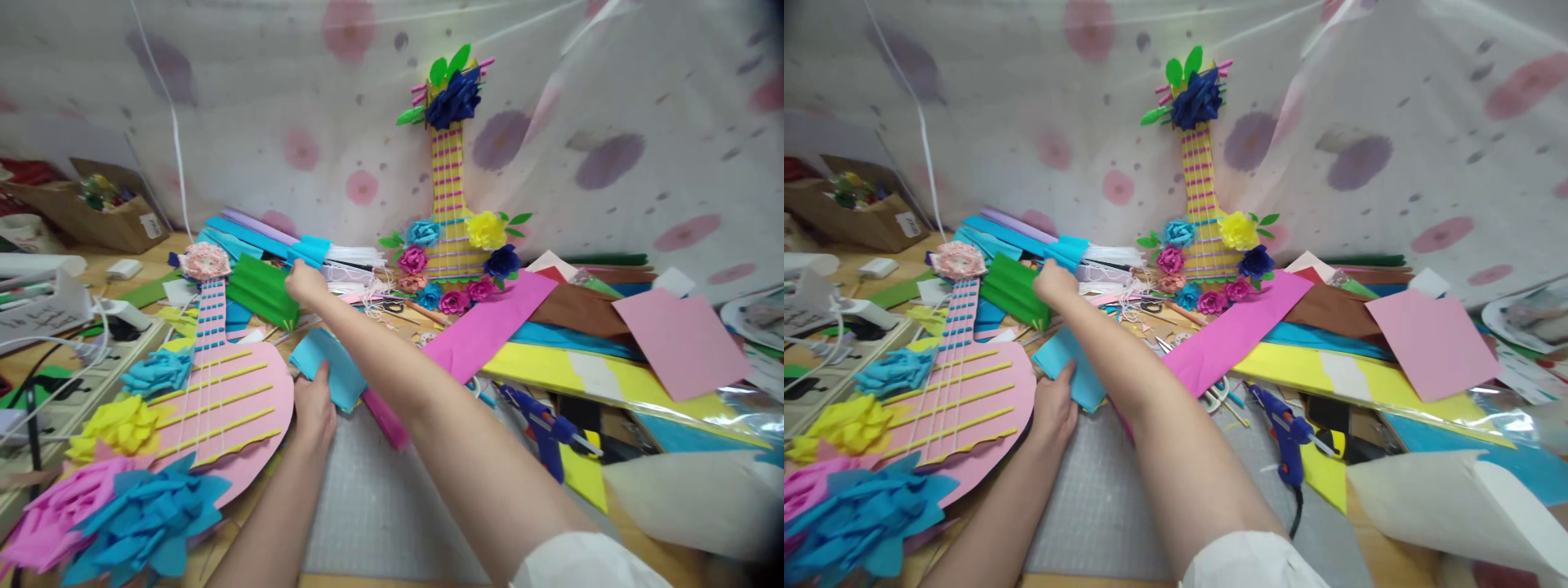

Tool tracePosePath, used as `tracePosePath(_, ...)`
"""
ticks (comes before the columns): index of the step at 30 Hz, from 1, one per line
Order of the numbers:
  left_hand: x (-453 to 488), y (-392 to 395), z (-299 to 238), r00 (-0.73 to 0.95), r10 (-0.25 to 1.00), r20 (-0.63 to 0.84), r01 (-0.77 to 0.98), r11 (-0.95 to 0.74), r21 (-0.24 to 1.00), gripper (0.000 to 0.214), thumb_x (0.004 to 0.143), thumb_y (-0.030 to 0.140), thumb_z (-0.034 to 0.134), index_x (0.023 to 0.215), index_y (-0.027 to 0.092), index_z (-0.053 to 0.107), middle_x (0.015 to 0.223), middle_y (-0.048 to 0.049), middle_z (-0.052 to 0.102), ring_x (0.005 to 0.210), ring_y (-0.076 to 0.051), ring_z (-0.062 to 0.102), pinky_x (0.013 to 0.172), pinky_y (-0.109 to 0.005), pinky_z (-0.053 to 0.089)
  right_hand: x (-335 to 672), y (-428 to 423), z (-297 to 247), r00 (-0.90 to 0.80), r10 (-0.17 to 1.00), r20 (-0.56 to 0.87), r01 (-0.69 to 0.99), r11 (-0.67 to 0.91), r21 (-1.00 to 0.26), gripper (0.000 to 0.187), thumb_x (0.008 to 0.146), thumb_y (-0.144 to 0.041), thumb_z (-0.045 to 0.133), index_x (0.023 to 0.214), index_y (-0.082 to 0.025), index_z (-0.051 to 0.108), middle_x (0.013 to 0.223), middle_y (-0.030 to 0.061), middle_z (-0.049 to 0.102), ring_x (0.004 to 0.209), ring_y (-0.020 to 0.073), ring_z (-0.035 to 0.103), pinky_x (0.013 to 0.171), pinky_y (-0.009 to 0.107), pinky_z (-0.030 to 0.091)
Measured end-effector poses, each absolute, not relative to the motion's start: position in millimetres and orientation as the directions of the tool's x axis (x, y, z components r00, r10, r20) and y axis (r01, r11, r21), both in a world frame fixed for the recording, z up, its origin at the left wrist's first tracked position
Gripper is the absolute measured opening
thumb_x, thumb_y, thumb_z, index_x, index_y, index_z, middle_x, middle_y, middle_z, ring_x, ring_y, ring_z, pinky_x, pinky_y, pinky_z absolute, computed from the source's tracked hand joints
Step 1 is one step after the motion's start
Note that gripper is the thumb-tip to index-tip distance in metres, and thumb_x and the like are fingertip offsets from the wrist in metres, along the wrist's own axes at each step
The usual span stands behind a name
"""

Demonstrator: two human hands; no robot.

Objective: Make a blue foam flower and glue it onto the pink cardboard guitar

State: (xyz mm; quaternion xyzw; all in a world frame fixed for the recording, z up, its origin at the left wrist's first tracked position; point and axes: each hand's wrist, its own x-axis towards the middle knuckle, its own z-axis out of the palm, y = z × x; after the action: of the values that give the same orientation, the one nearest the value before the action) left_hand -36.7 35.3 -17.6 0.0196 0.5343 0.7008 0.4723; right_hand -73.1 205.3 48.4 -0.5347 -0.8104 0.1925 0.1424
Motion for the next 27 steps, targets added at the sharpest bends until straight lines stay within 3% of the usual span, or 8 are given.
tracePosePath(4, -38, 37, -22, -0.58, 0.659, -0.479, -0.632, 0.007, 0.775, 0.011, 0.072, 0.006, 0.059, 0.082, 0.012, 0.061, 0.086, -0.0097, 0.07, 0.092, -0.021, 0.065, 0.089, -0.039, 0.048, -35, 218, 70, -0.196, 0.968, 0.158, 0.829, 0.25, -0.5, 0.032, 0.085, -0.02, 0.029, 0.113, -0.015, 0.044, 0.102, 0.0128, 0.064, 0.095, 0.0254, 0.06, 0.08, 0.038, 0.046)
tracePosePath(8, -37, 37, -20, -0.578, 0.657, -0.483, -0.637, 0.007, 0.771, 0.012, 0.072, 0.004, 0.06, 0.081, 0.011, 0.061, 0.088, -0.0102, 0.07, 0.092, -0.02, 0.065, 0.092, -0.038, 0.046, -6, 227, 82, -0.092, 0.976, 0.199, 0.821, 0.187, -0.54, 0.028, 0.087, -0.024, 0.029, 0.11, -0.016, 0.044, 0.103, 0.0125, 0.063, 0.097, 0.0253, 0.059, 0.081, 0.036, 0.044)
tracePosePath(14, -37, 35, -15, -0.553, 0.673, -0.491, -0.654, 0.015, 0.756, 0.015, 0.073, 0.004, 0.059, 0.086, 0.012, 0.062, 0.097, -0.0116, 0.069, 0.101, -0.021, 0.063, 0.095, -0.037, 0.045, 2, 220, 68, -0.115, 0.985, 0.129, 0.862, 0.164, -0.479, 0.031, 0.083, -0.019, 0.036, 0.114, -0.015, 0.041, 0.101, 0.0141, 0.064, 0.092, 0.0259, 0.061, 0.077, 0.037, 0.045)
tracePosePath(20, -35, 36, -16, -0.515, 0.706, -0.486, -0.655, 0.042, 0.755, 0.014, 0.074, 0.006, 0.06, 0.086, 0.012, 0.062, 0.101, -0.0117, 0.068, 0.101, -0.022, 0.063, 0.095, -0.039, 0.045, 7, 211, 52, -0.156, 0.972, 0.176, 0.907, 0.211, -0.365, 0.035, 0.082, -0.012, 0.037, 0.116, -0.013, 0.041, 0.101, 0.0159, 0.064, 0.093, 0.0262, 0.061, 0.077, 0.038, 0.045)
tracePosePath(23, -35, 37, -14, -0.489, 0.72, -0.492, -0.653, 0.071, 0.754, 0.013, 0.073, 0.007, 0.06, 0.085, 0.012, 0.063, 0.096, -0.0102, 0.07, 0.1, -0.022, 0.063, 0.095, -0.041, 0.045, 14, 205, 54, -0.155, 0.959, 0.238, 0.911, 0.231, -0.34, 0.033, 0.079, -0.017, 0.048, 0.112, -0.013, 0.046, 0.108, 0.0157, 0.061, 0.103, 0.0286, 0.055, 0.083, 0.04, 0.044)
tracePosePath(25, -36, 37, -13, -0.461, 0.745, -0.483, -0.652, 0.085, 0.753, 0.014, 0.072, 0.007, 0.061, 0.084, 0.013, 0.063, 0.091, -0.0086, 0.071, 0.098, -0.022, 0.064, 0.095, -0.041, 0.045, 21, 196, 56, -0.177, 0.946, 0.27, 0.882, 0.275, -0.383, 0.036, 0.077, -0.025, 0.056, 0.109, -0.013, 0.049, 0.113, 0.0159, 0.058, 0.11, 0.0292, 0.05, 0.088, 0.041, 0.041)
tracePosePath(27, -37, 36, -11, -0.435, 0.779, -0.451, -0.646, 0.078, 0.759, 0.016, 0.07, 0.007, 0.062, 0.084, 0.014, 0.064, 0.088, -0.007, 0.071, 0.097, -0.021, 0.064, 0.095, -0.04, 0.045, 31, 183, 59, -0.229, 0.951, 0.206, 0.779, 0.306, -0.547, 0.041, 0.075, -0.036, 0.061, 0.108, -0.013, 0.05, 0.113, 0.0145, 0.057, 0.108, 0.0256, 0.051, 0.09, 0.038, 0.041)
